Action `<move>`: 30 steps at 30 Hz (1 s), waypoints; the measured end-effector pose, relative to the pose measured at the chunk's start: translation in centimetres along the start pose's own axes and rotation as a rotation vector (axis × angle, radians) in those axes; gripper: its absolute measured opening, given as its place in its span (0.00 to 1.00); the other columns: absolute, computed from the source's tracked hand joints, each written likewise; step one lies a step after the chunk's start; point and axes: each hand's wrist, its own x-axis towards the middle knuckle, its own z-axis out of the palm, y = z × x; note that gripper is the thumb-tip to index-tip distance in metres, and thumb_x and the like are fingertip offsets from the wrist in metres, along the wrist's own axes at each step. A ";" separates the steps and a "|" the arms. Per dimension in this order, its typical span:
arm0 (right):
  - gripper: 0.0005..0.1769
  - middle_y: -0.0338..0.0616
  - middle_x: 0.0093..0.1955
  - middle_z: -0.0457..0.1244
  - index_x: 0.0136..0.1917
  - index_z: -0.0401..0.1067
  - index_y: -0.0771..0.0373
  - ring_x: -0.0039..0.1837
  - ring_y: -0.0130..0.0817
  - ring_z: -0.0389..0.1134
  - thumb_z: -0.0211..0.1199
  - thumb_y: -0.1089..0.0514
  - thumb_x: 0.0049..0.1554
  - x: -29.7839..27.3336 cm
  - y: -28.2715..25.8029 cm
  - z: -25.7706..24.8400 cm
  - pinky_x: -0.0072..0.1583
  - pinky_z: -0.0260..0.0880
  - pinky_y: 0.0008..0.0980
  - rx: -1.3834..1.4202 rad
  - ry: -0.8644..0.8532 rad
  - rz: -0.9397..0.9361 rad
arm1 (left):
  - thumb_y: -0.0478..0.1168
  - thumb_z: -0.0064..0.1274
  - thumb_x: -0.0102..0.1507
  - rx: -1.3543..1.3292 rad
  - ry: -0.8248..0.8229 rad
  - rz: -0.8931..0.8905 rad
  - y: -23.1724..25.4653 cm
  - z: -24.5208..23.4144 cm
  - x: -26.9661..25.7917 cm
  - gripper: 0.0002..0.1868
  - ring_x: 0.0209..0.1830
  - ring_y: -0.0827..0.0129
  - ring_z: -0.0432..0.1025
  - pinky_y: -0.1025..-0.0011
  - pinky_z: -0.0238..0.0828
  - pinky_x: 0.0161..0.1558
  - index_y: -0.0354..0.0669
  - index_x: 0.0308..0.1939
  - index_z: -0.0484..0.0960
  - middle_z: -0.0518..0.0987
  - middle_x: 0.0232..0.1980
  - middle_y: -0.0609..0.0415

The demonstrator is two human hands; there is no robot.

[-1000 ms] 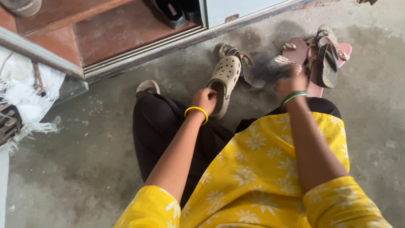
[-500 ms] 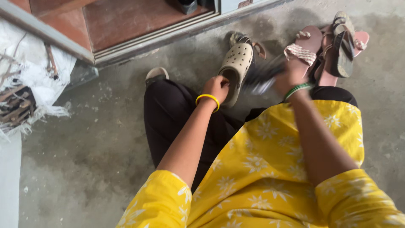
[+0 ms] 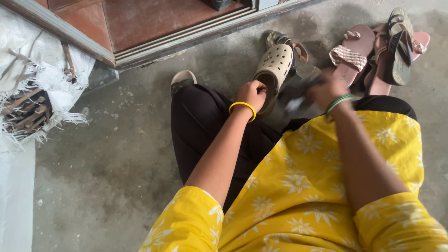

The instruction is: The person sits on the floor and wipes a pair of black shoes with a cloth, then places them into a shoe cabinet. The person then picks up a pair of beige clogs and wipes them with the same cloth.

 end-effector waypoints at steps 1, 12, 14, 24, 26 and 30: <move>0.25 0.65 0.53 0.68 0.59 0.75 0.68 0.55 0.59 0.71 0.73 0.56 0.50 1.3 1.1 -2.2 0.57 0.71 0.49 -0.038 0.217 0.003 | 0.37 0.59 0.58 -0.005 0.019 0.028 0.1 0.3 0.0 0.08 0.45 0.51 0.79 0.61 0.75 0.48 0.41 0.40 0.86 0.85 0.43 0.44; 0.22 0.60 0.43 0.72 0.55 0.75 0.66 0.45 0.53 0.75 0.68 0.61 0.46 1.1 0.1 7.3 0.46 0.76 0.52 0.318 -0.754 0.272 | 0.40 0.59 0.59 -0.013 0.007 0.006 -0.7 1.4 -0.7 0.08 0.46 0.50 0.79 0.58 0.75 0.50 0.42 0.40 0.87 0.85 0.43 0.43; 0.22 0.57 0.43 0.72 0.55 0.74 0.63 0.45 0.52 0.74 0.71 0.59 0.47 -0.1 0.1 7.0 0.46 0.76 0.48 0.415 -0.523 0.295 | 0.40 0.60 0.58 -0.005 0.014 0.012 -1.0 0.9 -0.4 0.08 0.46 0.49 0.79 0.58 0.75 0.50 0.42 0.39 0.87 0.84 0.43 0.43; 0.27 0.50 0.60 0.63 0.69 0.51 0.69 0.51 0.35 0.67 0.52 0.75 0.59 6.6 1.0 -6.0 0.48 0.71 0.34 0.711 0.922 -0.087 | 0.39 0.58 0.59 -0.064 -0.055 -0.085 0.0 1.2 0.6 0.09 0.44 0.52 0.81 0.60 0.77 0.47 0.40 0.40 0.86 0.85 0.41 0.44; 0.26 0.54 0.63 0.64 0.71 0.58 0.70 0.60 0.44 0.67 0.53 0.66 0.61 6.3 -0.4 -1.6 0.60 0.70 0.40 0.033 0.711 0.019 | 0.39 0.59 0.58 -0.062 -0.052 -0.072 -0.2 1.4 0.7 0.09 0.44 0.52 0.80 0.60 0.77 0.48 0.40 0.41 0.86 0.85 0.42 0.44; 0.31 0.61 0.59 0.67 0.68 0.70 0.52 0.61 0.57 0.67 0.61 0.63 0.49 4.0 -0.7 4.7 0.62 0.68 0.48 -0.102 -0.326 0.024 | 0.38 0.59 0.58 -0.032 -0.008 0.002 -1.2 1.4 0.0 0.08 0.45 0.49 0.79 0.58 0.75 0.49 0.41 0.40 0.86 0.84 0.43 0.42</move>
